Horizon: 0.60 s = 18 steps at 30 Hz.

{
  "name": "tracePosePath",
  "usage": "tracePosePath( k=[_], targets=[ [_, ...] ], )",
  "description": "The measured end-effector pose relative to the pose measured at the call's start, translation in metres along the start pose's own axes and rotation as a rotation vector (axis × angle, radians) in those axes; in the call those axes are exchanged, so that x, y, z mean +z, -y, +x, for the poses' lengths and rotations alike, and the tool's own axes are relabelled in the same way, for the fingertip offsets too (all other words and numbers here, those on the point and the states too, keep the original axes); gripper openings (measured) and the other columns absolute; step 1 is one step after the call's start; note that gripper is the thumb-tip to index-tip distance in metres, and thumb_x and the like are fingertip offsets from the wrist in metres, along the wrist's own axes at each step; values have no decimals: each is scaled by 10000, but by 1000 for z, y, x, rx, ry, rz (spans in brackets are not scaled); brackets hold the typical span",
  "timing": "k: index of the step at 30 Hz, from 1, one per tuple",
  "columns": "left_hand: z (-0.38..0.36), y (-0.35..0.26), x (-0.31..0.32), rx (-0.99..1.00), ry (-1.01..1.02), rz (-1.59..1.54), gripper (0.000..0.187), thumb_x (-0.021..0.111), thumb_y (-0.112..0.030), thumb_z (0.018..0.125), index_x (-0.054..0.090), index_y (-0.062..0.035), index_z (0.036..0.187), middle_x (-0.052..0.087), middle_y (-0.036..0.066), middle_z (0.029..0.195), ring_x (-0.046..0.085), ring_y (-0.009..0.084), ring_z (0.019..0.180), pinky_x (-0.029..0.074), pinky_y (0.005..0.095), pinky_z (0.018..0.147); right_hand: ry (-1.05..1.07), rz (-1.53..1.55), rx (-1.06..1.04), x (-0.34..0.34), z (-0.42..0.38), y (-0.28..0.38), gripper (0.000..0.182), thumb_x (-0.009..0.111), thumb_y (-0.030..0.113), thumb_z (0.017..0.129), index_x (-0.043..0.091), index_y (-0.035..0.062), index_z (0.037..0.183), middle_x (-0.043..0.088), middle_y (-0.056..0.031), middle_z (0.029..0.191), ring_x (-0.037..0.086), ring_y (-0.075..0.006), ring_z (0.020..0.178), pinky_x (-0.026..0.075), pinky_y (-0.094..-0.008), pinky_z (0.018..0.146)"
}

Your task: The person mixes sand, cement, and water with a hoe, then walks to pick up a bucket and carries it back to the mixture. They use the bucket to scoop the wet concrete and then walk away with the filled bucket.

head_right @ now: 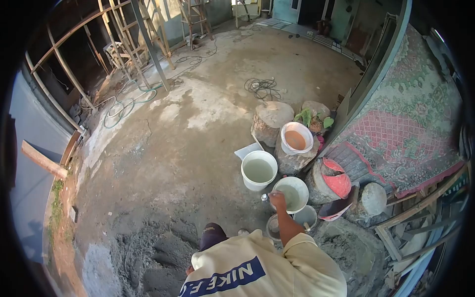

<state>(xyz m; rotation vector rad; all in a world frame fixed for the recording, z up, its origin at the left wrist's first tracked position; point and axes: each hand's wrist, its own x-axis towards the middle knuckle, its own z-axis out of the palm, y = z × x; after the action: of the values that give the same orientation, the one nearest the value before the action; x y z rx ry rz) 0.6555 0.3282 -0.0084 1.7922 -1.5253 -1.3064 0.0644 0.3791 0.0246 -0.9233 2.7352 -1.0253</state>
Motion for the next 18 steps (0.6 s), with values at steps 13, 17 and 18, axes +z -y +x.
tracePosePath(
  k=[13, 17, 18],
  targets=[
    [362, -127, 39, 103, 248, 461, 206, 576, -195, 825, 632, -22, 920, 603, 74, 729, 598, 231, 610, 485, 360, 563, 372, 227, 53, 143, 308, 228, 378, 627, 309, 820, 604, 32, 1076, 654, -175, 881, 636, -282, 840, 504, -352, 762],
    [526, -244, 34, -401, 201, -287, 264, 593, -255, 855, 594, -37, 1004, 602, 84, 782, 596, 207, 570, 480, 328, 486, 614, -144, 628, 153, 220, 125, 445, 650, 331, 715, 631, -20, 989, 660, -215, 881, 647, -349, 866, 522, -421, 773],
    [552, -303, 38, -333, 137, -279, 276, 589, -267, 864, 577, -49, 1033, 600, 88, 786, 590, 189, 553, 463, 306, 459, 521, 51, 1034, 141, 199, 116, 354, 665, 281, 735, 639, -8, 937, 659, -173, 762, 664, -285, 657, 548, -385, 573]
  ],
)
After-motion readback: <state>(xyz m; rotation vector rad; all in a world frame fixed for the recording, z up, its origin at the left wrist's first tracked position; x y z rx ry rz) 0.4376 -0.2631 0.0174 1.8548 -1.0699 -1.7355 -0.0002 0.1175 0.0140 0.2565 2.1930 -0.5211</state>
